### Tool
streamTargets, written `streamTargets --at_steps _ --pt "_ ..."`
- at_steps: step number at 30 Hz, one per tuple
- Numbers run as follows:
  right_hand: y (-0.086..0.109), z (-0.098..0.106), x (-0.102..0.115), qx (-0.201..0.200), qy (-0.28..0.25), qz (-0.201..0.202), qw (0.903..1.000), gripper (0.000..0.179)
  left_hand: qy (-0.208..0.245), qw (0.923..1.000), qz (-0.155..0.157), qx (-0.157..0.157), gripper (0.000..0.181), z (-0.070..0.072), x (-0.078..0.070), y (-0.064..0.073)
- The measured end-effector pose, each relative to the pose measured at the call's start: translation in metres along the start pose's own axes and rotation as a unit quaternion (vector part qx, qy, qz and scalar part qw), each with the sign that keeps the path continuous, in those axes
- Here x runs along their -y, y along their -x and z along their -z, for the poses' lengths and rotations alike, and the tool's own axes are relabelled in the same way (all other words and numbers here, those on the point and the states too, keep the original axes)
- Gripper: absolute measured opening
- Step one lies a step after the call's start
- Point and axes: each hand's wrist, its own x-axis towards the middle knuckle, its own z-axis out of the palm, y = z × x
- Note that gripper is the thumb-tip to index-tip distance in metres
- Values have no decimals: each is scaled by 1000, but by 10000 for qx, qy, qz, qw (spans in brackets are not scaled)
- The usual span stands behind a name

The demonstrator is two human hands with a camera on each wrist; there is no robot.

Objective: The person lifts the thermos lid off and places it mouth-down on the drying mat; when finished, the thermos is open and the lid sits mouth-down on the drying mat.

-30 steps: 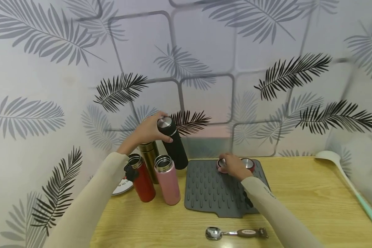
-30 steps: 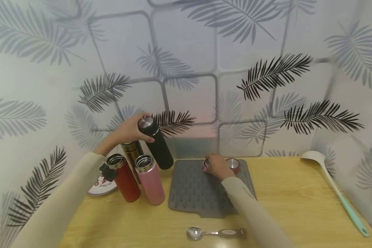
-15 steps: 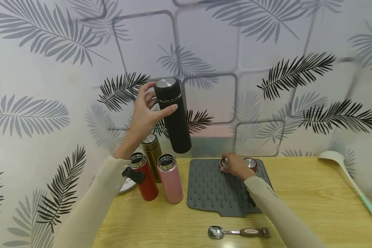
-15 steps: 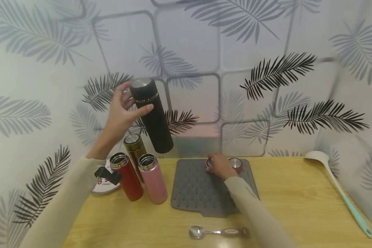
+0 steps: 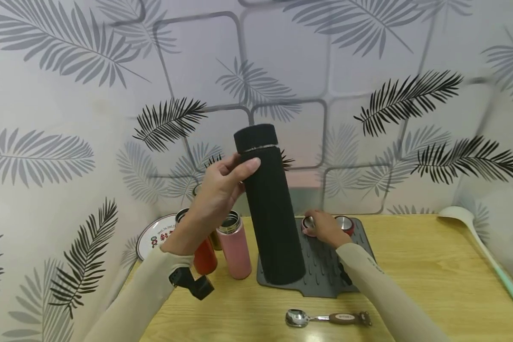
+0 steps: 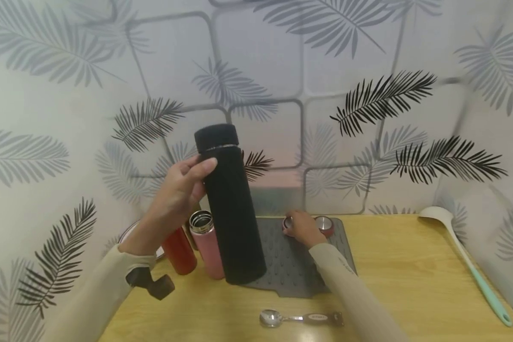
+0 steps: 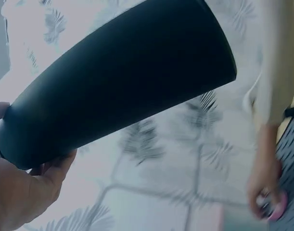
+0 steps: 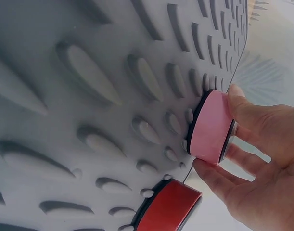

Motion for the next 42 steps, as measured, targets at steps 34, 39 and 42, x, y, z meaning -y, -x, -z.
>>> streamTargets --at_steps 34,39,42 --pt "117 121 121 861 -3313 1846 9213 57 -2027 9791 138 90 59 -19 113 76" --pt "133 116 129 601 -2664 1656 9476 73 -2654 9639 -213 -26 61 -25 118 81" --pt "138 110 134 387 -2461 1507 9567 74 -2721 9615 -377 -44 61 -27 122 82"
